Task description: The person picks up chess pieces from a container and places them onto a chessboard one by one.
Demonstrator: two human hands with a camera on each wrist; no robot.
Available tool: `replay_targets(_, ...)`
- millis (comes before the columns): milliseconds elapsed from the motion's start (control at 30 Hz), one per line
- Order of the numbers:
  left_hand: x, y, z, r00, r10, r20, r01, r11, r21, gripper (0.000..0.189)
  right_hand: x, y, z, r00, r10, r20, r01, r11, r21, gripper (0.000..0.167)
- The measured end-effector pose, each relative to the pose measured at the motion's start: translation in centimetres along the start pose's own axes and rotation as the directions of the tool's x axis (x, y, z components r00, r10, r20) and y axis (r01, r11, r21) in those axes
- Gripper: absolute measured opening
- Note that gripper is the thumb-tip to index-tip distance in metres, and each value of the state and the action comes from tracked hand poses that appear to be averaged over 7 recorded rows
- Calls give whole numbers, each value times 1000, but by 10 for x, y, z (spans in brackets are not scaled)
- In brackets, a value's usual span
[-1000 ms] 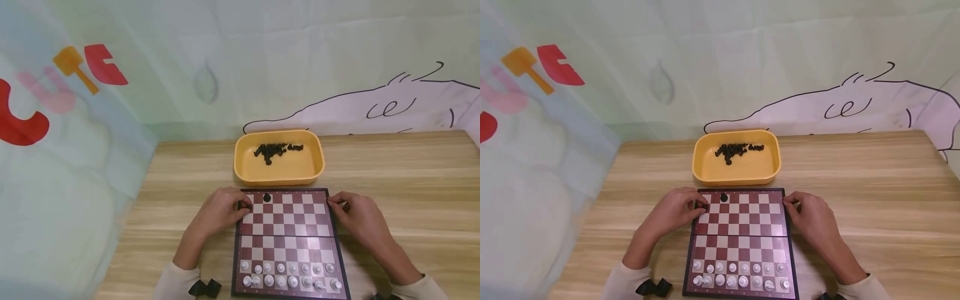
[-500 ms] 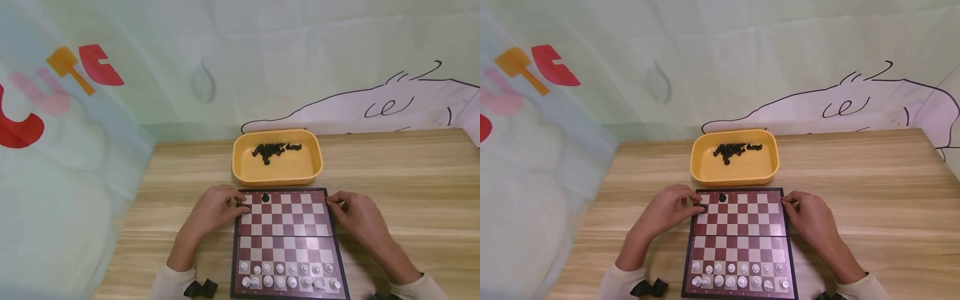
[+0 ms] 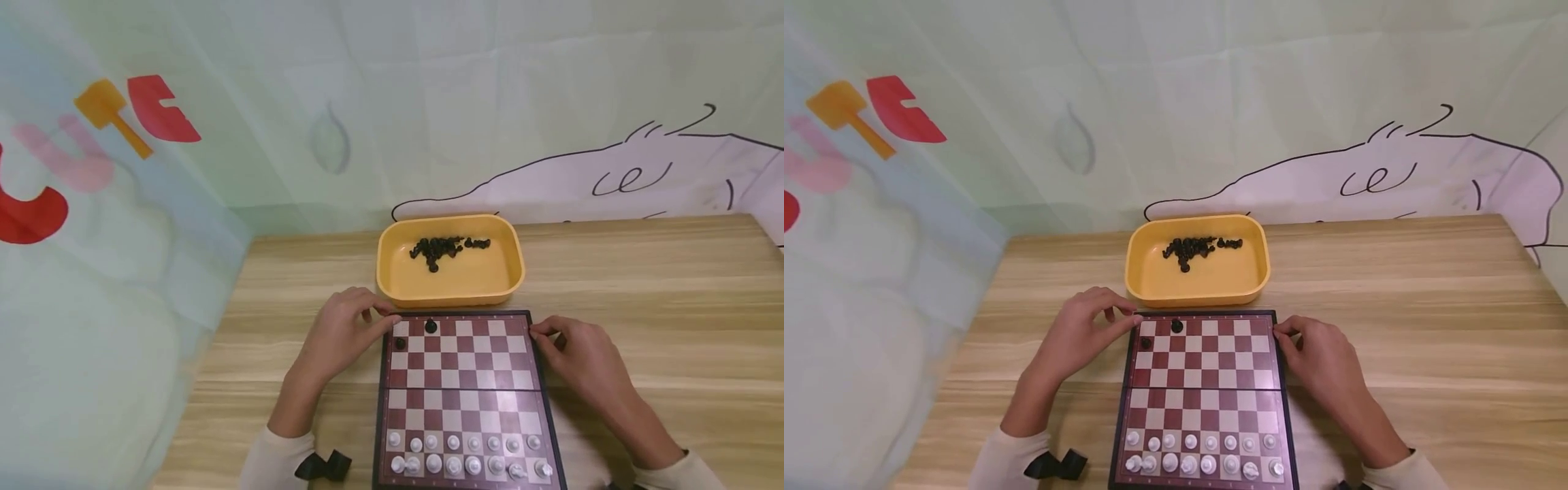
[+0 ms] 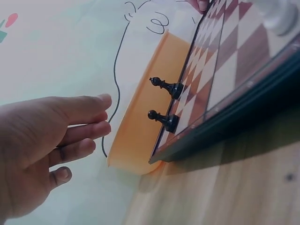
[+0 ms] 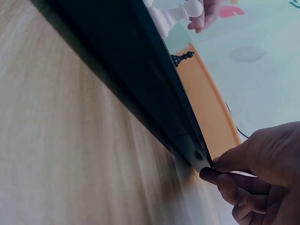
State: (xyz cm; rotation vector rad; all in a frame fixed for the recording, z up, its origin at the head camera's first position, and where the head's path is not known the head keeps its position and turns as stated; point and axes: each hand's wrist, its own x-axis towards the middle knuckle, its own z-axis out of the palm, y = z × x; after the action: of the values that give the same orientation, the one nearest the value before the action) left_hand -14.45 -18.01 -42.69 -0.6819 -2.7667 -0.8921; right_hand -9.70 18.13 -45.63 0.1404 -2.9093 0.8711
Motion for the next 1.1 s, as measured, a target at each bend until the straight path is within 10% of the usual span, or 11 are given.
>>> replay_targets(1100,113,-14,19,978,-12,209,-36,974,224,13,2,1,2,1000,11,-3,-11,1000,-9,9)
